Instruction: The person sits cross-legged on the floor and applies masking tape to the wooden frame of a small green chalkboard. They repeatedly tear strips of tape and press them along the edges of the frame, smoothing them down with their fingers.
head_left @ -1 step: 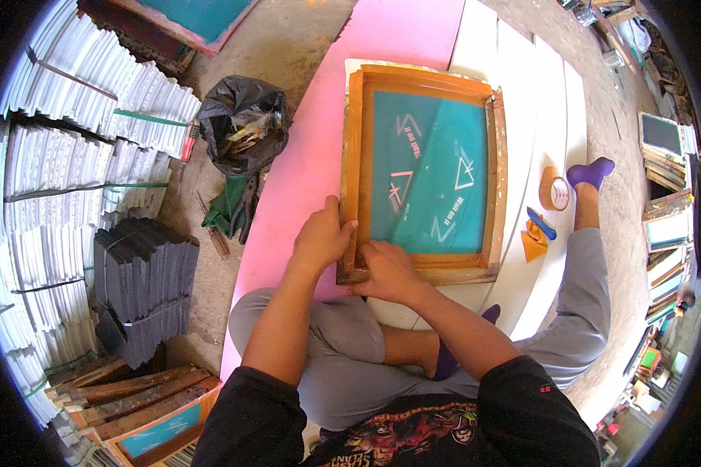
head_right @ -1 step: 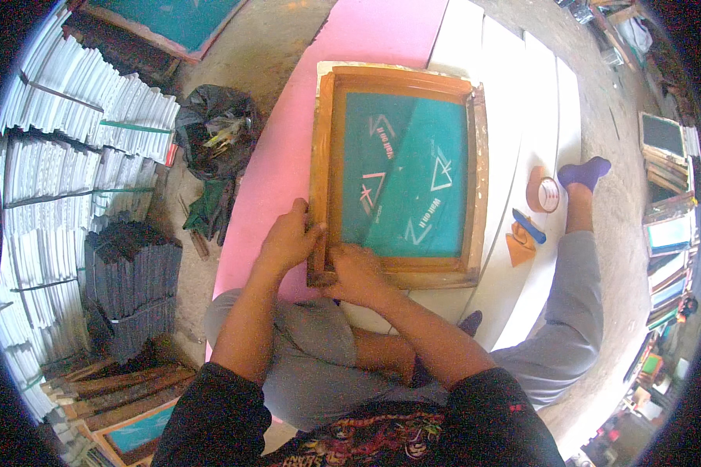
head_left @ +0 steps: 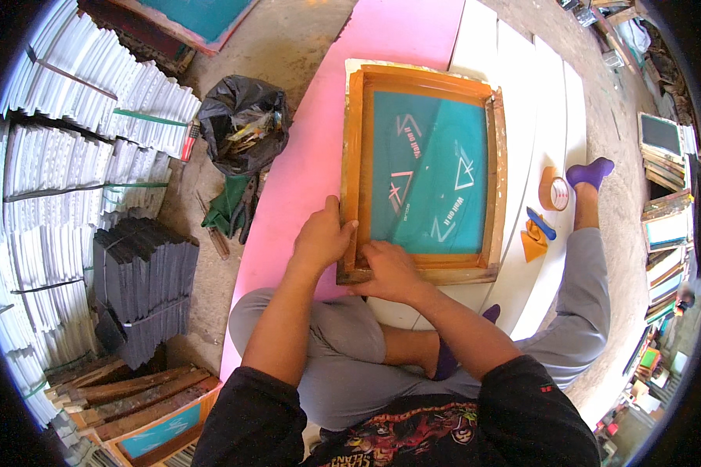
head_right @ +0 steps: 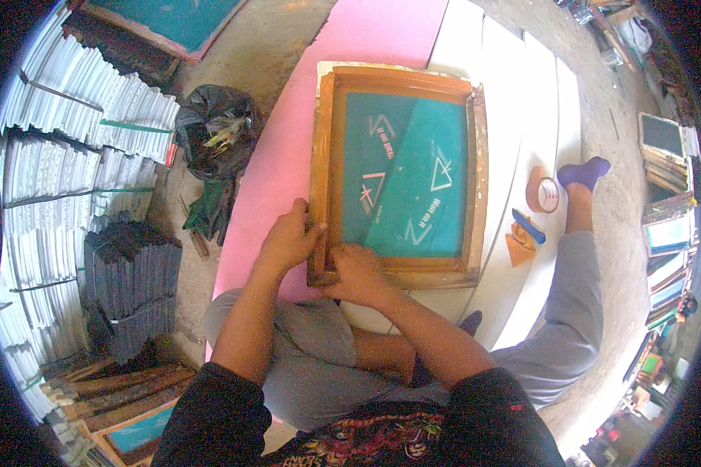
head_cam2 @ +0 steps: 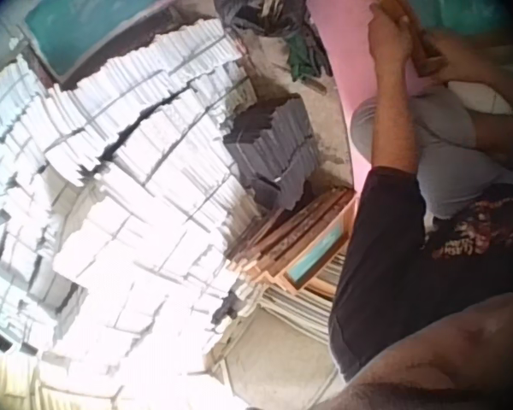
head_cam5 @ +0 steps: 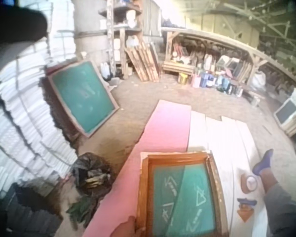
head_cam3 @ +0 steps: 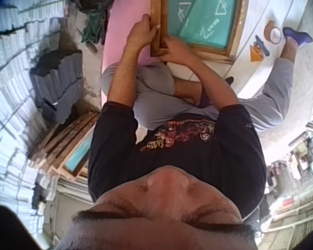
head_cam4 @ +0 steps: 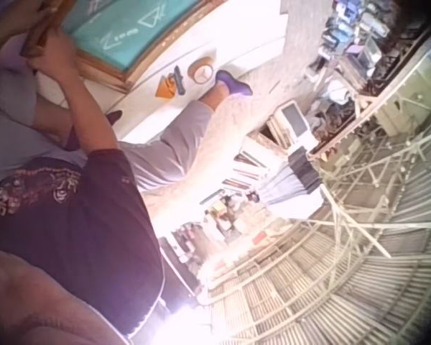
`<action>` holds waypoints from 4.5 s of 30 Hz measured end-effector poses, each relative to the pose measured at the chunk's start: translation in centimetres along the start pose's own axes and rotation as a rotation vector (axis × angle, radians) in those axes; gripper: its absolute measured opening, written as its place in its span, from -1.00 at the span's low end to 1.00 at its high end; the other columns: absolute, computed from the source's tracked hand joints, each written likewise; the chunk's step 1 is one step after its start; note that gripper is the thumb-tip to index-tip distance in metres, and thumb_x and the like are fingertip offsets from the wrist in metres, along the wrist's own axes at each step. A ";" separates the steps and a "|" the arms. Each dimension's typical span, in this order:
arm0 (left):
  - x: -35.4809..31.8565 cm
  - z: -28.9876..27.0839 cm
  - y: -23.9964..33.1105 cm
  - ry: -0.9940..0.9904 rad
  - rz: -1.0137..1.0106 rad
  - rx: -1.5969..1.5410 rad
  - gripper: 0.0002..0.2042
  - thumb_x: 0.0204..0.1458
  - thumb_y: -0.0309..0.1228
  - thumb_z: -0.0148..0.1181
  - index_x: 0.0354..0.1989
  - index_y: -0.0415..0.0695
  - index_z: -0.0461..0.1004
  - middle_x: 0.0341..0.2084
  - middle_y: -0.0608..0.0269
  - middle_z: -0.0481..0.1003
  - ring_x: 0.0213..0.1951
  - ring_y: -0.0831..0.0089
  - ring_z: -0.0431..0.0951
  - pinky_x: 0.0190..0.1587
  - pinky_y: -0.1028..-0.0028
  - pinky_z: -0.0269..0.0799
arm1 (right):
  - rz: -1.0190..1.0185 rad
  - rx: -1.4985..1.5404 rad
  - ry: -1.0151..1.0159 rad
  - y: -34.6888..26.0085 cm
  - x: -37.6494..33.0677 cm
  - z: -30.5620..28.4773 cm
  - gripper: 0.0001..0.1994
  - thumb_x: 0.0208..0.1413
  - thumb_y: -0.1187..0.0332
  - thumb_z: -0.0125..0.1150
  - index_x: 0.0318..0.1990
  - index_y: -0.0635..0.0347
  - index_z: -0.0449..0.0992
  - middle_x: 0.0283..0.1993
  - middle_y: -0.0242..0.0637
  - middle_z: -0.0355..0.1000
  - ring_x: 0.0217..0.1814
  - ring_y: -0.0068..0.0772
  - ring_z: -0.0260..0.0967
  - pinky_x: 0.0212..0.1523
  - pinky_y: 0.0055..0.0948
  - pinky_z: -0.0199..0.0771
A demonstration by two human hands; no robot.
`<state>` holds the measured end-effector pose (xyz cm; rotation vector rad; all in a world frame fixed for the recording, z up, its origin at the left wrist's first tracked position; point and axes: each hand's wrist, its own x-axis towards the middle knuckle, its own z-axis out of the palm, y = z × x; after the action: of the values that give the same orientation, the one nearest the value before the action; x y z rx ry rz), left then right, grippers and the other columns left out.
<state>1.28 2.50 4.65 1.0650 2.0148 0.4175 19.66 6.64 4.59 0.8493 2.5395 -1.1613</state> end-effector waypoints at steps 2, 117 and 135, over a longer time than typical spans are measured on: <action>0.0 -0.3 0.1 -0.019 -0.024 0.007 -0.57 0.13 -0.25 0.30 -0.02 -0.27 0.29 -0.28 -0.28 0.58 -0.15 -0.25 0.61 -0.14 -0.02 0.52 | -0.014 0.041 0.010 0.4 -0.2 -0.3 -0.30 -0.30 -0.06 0.59 -0.09 0.28 0.49 -0.14 -0.04 0.49 0.01 0.11 0.44 0.02 -0.01 0.44; 0.3 -0.3 -0.2 0.007 -0.045 -0.038 -0.57 0.11 -0.27 0.34 -0.01 -0.25 0.29 -0.19 -0.24 0.60 -0.07 -0.18 0.61 -0.05 0.03 0.52 | 0.167 -0.466 -0.175 13.2 -13.6 -8.7 -0.38 -0.05 -0.11 0.45 0.07 0.10 0.52 -0.02 -0.23 0.50 -0.01 -0.10 0.54 -0.13 -0.11 0.54; -3.6 1.3 3.1 0.239 0.505 0.457 -0.46 -0.13 -0.08 0.48 -0.04 -0.16 0.54 -0.21 0.09 0.57 0.02 0.05 0.46 0.25 0.08 0.31 | 0.169 -0.440 0.138 14.7 -16.9 -4.4 -0.49 0.06 0.03 0.38 0.07 0.15 0.51 0.20 -0.13 0.44 0.00 -0.10 0.57 -0.11 -0.05 0.56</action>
<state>5.11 1.35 7.50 1.9027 2.0866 0.3588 42.09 10.61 5.48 1.0249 2.6169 -0.4788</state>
